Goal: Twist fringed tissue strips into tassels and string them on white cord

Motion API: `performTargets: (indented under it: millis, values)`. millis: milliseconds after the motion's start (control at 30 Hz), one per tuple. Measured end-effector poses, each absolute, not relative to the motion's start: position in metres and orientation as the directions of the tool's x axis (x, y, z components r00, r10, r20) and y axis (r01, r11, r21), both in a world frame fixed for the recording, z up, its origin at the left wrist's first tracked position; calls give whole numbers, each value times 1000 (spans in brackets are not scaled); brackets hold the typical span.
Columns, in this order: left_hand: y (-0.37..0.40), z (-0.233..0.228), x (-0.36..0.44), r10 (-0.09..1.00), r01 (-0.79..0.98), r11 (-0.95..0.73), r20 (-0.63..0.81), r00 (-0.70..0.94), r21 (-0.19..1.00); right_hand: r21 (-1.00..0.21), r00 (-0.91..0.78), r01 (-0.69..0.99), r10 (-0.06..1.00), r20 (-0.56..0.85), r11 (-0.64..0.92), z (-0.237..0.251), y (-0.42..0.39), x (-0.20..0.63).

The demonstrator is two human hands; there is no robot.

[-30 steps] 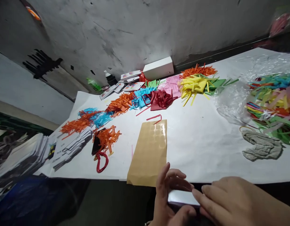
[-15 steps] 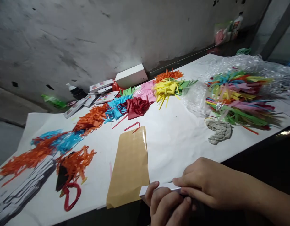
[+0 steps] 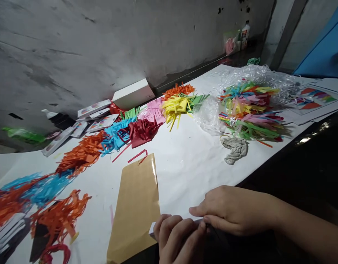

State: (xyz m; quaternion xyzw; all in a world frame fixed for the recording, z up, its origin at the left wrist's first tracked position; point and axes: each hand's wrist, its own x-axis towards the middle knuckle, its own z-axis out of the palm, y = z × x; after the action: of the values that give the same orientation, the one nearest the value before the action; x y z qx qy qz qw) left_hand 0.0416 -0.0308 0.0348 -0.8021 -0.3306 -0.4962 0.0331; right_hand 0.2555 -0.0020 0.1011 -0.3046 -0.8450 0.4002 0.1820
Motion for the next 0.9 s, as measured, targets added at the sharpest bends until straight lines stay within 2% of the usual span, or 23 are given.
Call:
performTargets:
  millis: [200, 367, 567, 733, 833, 900]
  values:
    - [-29, 48, 47, 430, 562, -809, 824, 370, 170, -779, -750, 400, 661, 25, 483, 102, -5, 257]
    - [-32, 55, 48, 519, 512, -803, 782, 345, 307, -804, -725, 410, 689, -1, 430, 100, -3, 255]
    - [-37, 66, 50, 621, 556, -736, 713, 326, 387, -800, -748, 395, 664, 5, 451, 97, -7, 255]
    - [-38, 68, 41, 685, 615, -676, 655, 320, 406, -728, -728, 380, 670, 144, 571, 82, -17, 256]
    - [-35, 67, 24, 681, 647, -676, 634, 366, 352, -654, -625, 414, 720, 302, 633, 64, -26, 252]
    - [-32, 66, 10, 677, 591, -708, 608, 414, 385, -666, -546, 406, 750, 373, 626, 56, -32, 247]
